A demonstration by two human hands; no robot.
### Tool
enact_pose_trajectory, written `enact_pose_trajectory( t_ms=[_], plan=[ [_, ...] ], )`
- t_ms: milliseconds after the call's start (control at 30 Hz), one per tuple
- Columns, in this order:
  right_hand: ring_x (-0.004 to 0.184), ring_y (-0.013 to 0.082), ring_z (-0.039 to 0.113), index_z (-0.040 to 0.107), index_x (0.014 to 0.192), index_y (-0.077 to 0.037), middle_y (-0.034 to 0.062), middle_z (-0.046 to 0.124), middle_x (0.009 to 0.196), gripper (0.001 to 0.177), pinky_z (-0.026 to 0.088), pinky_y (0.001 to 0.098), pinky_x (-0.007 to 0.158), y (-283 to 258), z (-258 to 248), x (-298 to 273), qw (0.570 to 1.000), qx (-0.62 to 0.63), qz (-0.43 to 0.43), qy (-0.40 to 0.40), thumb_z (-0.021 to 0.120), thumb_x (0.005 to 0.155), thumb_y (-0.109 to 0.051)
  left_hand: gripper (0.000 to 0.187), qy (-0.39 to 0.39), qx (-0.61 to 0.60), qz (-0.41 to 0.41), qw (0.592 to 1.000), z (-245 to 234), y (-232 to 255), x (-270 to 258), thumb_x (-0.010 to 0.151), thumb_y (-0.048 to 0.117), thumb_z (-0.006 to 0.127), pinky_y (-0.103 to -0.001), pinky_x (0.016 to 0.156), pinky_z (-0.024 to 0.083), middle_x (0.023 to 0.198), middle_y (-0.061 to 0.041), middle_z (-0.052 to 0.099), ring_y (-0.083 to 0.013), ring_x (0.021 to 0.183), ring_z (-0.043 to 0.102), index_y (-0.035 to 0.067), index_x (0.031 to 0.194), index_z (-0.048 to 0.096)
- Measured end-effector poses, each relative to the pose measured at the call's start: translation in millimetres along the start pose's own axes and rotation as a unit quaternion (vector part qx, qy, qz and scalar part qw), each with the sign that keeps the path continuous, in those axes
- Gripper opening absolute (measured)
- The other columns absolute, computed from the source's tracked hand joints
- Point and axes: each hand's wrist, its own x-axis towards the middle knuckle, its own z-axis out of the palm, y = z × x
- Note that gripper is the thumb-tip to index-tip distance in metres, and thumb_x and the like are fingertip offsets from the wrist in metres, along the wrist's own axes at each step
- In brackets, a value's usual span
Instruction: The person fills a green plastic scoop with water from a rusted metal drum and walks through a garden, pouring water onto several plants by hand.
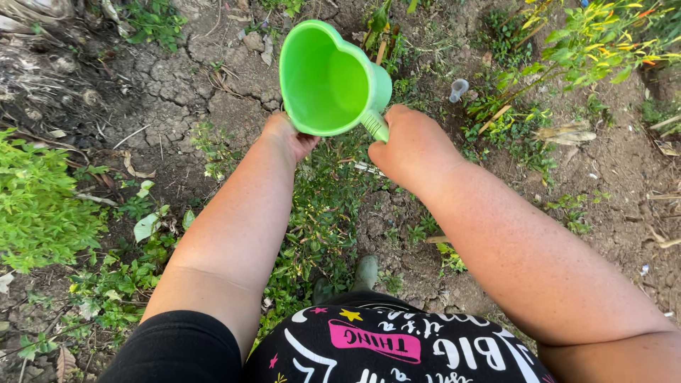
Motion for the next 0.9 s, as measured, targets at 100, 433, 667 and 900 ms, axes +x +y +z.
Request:
enact_pose_trajectory(
  t_ms=[100, 433, 667, 900],
  plan=[
    [0.09, 0.0411, 0.07, 0.063, 0.109, -0.002, 0.0222, 0.072, 0.095, 0.034, 0.056, 0.05, 0.082, 2.4, 3.2, -3.5, 1.0, -0.008, 0.001, 0.003, 0.072, 0.083, -0.022, 0.019, -0.013, -0.005, -0.01, 1.0, -3.3, -6.9, 3.2, 0.101, 0.01, 0.054, -0.035, 0.07, 0.063, 0.103, -0.014, 0.072, -0.024, 0.088, 0.072, 0.003, 0.113, 0.066],
    [0.091, 0.04, 0.07, 0.062, 0.111, -0.003, 0.0208, 0.071, 0.097, 0.037, 0.056, 0.0498, 0.081, -15.3, 12.9, -12.8, 1.0, -0.002, -0.019, -0.014, 0.073, 0.082, -0.023, 0.018, 0.02, -0.016, -0.006, 1.0, -40.3, -5.4, -10.7, 0.099, 0.01, 0.059, -0.034, 0.076, 0.064, 0.106, -0.012, 0.071, -0.0222, 0.091, 0.071, 0.007, 0.116, 0.065],
    [0.09, 0.0396, 0.07, 0.062, 0.112, -0.002, 0.0208, 0.072, 0.096, 0.038, 0.056, 0.0494, 0.082, -40.5, 19.3, -13.7, 0.998, -0.032, -0.051, -0.028, 0.073, 0.083, -0.024, 0.02, 0.043, 0.008, 0.026, 0.999, -61.3, 16.2, -42.4, 0.1, 0.011, 0.064, -0.029, 0.079, 0.063, 0.11, -0.013, 0.071, -0.0205, 0.096, 0.071, 0.001, 0.118, 0.067],
    [0.09, 0.0391, 0.07, 0.062, 0.116, -0.002, 0.0203, 0.072, 0.097, 0.04, 0.056, 0.0489, 0.082, -60.8, 22.4, -15.3, 0.996, -0.035, -0.079, -0.022, 0.072, 0.084, -0.024, 0.019, 0.007, -0.062, 0.037, 0.997, -81.8, 34.1, -51.8, 0.101, 0.014, 0.057, -0.031, 0.077, 0.063, 0.107, -0.012, 0.071, -0.021, 0.094, 0.072, 0.002, 0.113, 0.066]
  ],
)
